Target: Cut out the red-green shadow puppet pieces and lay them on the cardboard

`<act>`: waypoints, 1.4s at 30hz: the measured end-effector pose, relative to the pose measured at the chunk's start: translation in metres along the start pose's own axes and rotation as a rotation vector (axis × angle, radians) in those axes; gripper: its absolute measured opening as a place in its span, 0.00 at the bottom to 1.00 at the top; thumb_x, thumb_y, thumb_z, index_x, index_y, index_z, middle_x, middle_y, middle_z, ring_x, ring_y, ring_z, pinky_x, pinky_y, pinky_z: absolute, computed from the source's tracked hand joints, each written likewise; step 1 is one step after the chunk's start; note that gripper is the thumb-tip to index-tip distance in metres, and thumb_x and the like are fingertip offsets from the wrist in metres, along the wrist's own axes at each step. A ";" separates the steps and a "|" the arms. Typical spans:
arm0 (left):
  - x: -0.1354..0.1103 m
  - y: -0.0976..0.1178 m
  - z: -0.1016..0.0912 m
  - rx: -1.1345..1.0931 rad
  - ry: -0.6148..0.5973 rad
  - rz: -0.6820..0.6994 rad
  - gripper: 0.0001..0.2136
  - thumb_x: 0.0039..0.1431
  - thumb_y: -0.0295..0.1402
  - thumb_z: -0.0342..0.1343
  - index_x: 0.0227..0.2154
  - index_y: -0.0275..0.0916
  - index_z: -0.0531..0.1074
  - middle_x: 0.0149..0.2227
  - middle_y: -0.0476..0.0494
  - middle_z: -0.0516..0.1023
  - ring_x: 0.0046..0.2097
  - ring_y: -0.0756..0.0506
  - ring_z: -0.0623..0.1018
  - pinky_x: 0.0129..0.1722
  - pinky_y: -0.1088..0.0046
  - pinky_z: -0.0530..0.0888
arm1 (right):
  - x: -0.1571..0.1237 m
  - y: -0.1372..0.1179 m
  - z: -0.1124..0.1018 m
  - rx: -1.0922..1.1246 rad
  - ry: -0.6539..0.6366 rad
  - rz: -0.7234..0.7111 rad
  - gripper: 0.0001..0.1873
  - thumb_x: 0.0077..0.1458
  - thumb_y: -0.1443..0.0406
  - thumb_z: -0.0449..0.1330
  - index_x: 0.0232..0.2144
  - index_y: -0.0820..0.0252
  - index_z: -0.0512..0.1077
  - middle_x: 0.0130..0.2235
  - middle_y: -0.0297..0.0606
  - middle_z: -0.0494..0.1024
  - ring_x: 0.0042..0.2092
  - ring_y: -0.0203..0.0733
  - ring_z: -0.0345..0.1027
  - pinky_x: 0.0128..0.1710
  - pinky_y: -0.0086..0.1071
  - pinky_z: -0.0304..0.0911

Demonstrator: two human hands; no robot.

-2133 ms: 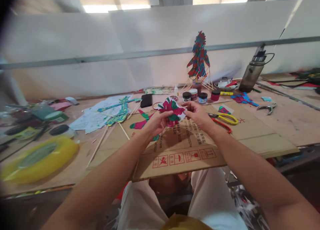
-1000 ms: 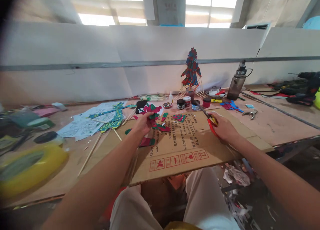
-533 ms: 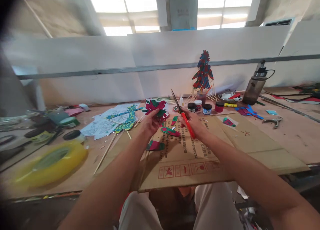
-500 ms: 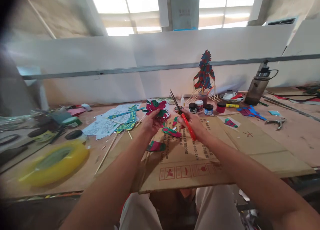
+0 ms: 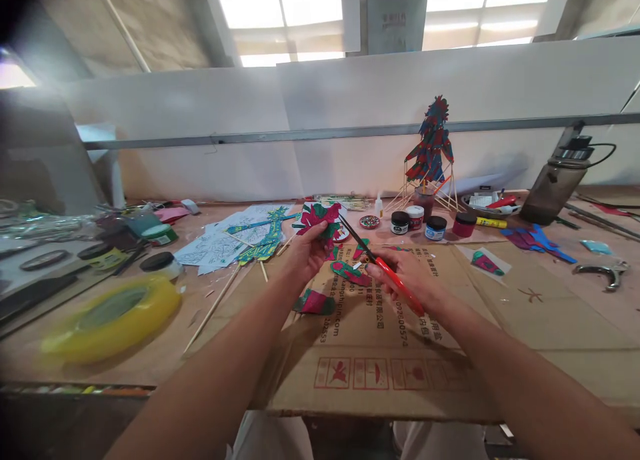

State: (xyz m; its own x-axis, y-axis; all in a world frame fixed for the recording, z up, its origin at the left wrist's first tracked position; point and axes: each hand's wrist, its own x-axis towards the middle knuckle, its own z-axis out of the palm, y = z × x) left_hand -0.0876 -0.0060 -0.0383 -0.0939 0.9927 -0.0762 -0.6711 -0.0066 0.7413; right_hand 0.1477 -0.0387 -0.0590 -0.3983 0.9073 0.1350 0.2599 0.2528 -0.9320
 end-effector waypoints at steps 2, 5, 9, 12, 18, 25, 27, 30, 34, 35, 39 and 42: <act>-0.001 0.001 0.002 -0.007 0.013 0.001 0.08 0.54 0.22 0.72 0.27 0.36 0.78 0.25 0.49 0.81 0.22 0.53 0.75 0.21 0.78 0.69 | -0.001 -0.001 0.000 -0.015 0.003 -0.013 0.17 0.60 0.51 0.68 0.48 0.48 0.84 0.25 0.32 0.81 0.20 0.40 0.71 0.16 0.31 0.66; -0.001 0.001 0.003 -0.025 0.033 -0.004 0.08 0.54 0.22 0.72 0.29 0.37 0.78 0.27 0.49 0.83 0.23 0.53 0.76 0.21 0.79 0.70 | -0.001 0.000 0.000 -0.036 -0.013 -0.048 0.11 0.61 0.54 0.67 0.44 0.48 0.84 0.24 0.32 0.80 0.18 0.39 0.69 0.14 0.30 0.63; 0.000 -0.002 0.003 -0.041 0.022 -0.020 0.09 0.52 0.24 0.74 0.31 0.37 0.79 0.29 0.49 0.84 0.24 0.53 0.77 0.21 0.80 0.72 | 0.002 0.007 0.001 0.009 -0.023 -0.072 0.11 0.60 0.54 0.69 0.44 0.46 0.84 0.23 0.31 0.79 0.18 0.39 0.69 0.15 0.31 0.63; -0.001 -0.007 0.003 -0.062 0.018 -0.047 0.09 0.52 0.24 0.75 0.31 0.36 0.79 0.30 0.47 0.84 0.24 0.53 0.77 0.20 0.80 0.71 | 0.003 0.011 0.001 -0.041 -0.010 -0.029 0.16 0.59 0.52 0.68 0.48 0.46 0.84 0.26 0.33 0.81 0.21 0.42 0.72 0.20 0.34 0.68; -0.004 -0.012 0.007 -0.080 0.040 -0.072 0.11 0.50 0.23 0.76 0.27 0.35 0.77 0.25 0.50 0.81 0.22 0.55 0.73 0.21 0.79 0.69 | 0.001 0.012 0.005 -0.115 0.057 -0.090 0.16 0.61 0.54 0.67 0.49 0.47 0.85 0.26 0.34 0.82 0.23 0.45 0.74 0.20 0.34 0.67; -0.002 -0.008 0.009 -0.144 0.092 -0.031 0.09 0.53 0.21 0.73 0.28 0.37 0.78 0.28 0.47 0.84 0.25 0.51 0.79 0.22 0.77 0.68 | -0.002 0.005 0.005 -0.132 0.027 -0.131 0.15 0.61 0.52 0.66 0.47 0.44 0.86 0.25 0.33 0.80 0.24 0.44 0.72 0.23 0.35 0.66; -0.002 -0.005 0.011 -0.151 0.083 -0.007 0.09 0.54 0.21 0.72 0.27 0.37 0.78 0.28 0.48 0.84 0.25 0.52 0.79 0.22 0.77 0.68 | -0.002 0.002 0.004 -0.181 0.008 -0.157 0.14 0.60 0.52 0.67 0.45 0.44 0.86 0.24 0.32 0.78 0.24 0.44 0.71 0.23 0.33 0.64; -0.003 -0.001 0.012 -0.183 0.094 0.053 0.10 0.54 0.22 0.72 0.27 0.38 0.77 0.27 0.50 0.84 0.24 0.52 0.78 0.22 0.77 0.69 | -0.004 0.001 0.003 -0.156 -0.005 -0.123 0.17 0.58 0.52 0.67 0.47 0.45 0.85 0.24 0.31 0.77 0.23 0.43 0.69 0.22 0.34 0.64; -0.006 -0.006 0.012 -0.200 0.077 0.051 0.06 0.58 0.24 0.70 0.30 0.38 0.79 0.29 0.48 0.85 0.26 0.51 0.79 0.25 0.76 0.72 | -0.004 0.000 0.004 -0.065 0.184 -0.189 0.19 0.60 0.53 0.64 0.52 0.47 0.81 0.36 0.37 0.82 0.30 0.44 0.74 0.29 0.37 0.72; -0.008 -0.011 0.012 -0.198 0.064 0.037 0.06 0.58 0.24 0.70 0.30 0.38 0.79 0.29 0.48 0.85 0.27 0.51 0.80 0.26 0.76 0.72 | -0.003 0.000 0.004 -0.046 0.249 -0.227 0.20 0.60 0.53 0.64 0.53 0.47 0.79 0.40 0.38 0.83 0.34 0.45 0.76 0.34 0.38 0.75; -0.019 -0.040 0.015 -0.164 0.000 -0.053 0.11 0.50 0.24 0.76 0.29 0.37 0.77 0.29 0.49 0.84 0.28 0.51 0.80 0.27 0.76 0.72 | 0.003 -0.002 0.004 0.030 0.350 -0.281 0.24 0.59 0.54 0.67 0.56 0.46 0.72 0.47 0.39 0.82 0.48 0.48 0.79 0.51 0.42 0.76; -0.030 -0.060 0.019 -0.116 -0.095 -0.118 0.17 0.42 0.27 0.81 0.28 0.38 0.76 0.30 0.48 0.85 0.30 0.49 0.82 0.31 0.75 0.76 | 0.004 -0.004 0.004 0.070 0.369 -0.253 0.24 0.57 0.55 0.68 0.55 0.47 0.72 0.42 0.37 0.81 0.42 0.47 0.77 0.46 0.40 0.76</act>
State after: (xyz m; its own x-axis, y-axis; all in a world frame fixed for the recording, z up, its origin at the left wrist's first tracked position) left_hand -0.0302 -0.0331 -0.0675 0.0562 0.9943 -0.0909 -0.7541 0.1019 0.6488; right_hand 0.1414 -0.0371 -0.0558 -0.0977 0.8822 0.4607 0.1294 0.4702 -0.8730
